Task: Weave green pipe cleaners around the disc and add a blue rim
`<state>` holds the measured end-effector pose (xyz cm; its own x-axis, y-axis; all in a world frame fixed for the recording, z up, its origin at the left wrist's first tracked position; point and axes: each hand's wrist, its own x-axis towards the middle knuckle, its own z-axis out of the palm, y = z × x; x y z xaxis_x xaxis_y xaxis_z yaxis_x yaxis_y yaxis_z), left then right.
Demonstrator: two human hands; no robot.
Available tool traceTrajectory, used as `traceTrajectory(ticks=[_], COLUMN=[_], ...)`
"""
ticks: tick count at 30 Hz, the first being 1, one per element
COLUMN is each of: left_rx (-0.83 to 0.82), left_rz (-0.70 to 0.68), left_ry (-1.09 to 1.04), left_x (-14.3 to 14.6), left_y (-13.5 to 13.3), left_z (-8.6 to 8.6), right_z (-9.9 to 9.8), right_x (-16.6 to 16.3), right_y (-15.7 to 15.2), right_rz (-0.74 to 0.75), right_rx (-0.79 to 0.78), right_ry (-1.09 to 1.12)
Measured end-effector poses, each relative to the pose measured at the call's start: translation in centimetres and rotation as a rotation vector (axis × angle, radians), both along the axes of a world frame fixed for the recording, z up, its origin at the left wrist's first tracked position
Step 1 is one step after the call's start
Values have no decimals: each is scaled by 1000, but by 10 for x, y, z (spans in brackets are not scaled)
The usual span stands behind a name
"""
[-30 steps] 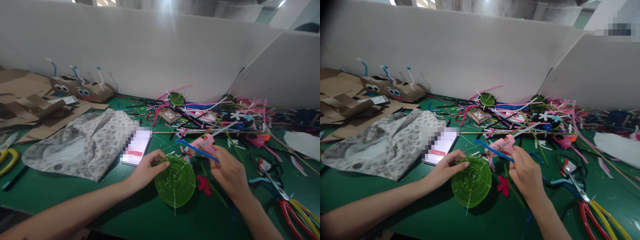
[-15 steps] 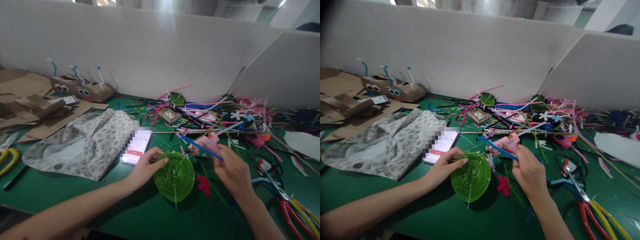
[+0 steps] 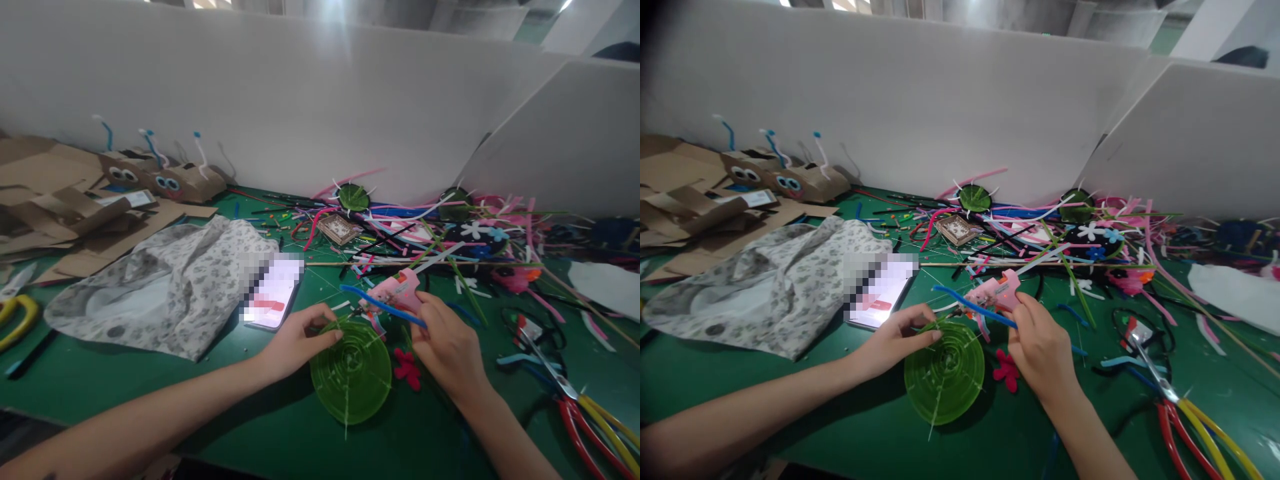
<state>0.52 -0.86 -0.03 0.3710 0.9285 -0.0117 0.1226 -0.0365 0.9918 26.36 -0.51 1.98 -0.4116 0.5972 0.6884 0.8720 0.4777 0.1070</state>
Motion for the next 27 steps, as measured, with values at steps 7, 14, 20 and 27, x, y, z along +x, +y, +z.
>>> traceTrajectory(ticks=[7, 14, 20, 27], left_rx=[10, 27, 19, 7], left_rz=[-13, 4, 18, 24], left_ry=[32, 23, 3, -4], left_x=[1, 0, -1, -1], left_y=[-1, -1, -3, -1], left_z=[3, 1, 0, -1], right_z=[0, -1, 0, 1], right_x=[0, 1, 1, 0], right_y=[0, 1, 0, 0], right_rz=[-4, -16, -6, -6], right_rx=[1, 1, -8, 1], right_ry=[1, -2, -1, 3])
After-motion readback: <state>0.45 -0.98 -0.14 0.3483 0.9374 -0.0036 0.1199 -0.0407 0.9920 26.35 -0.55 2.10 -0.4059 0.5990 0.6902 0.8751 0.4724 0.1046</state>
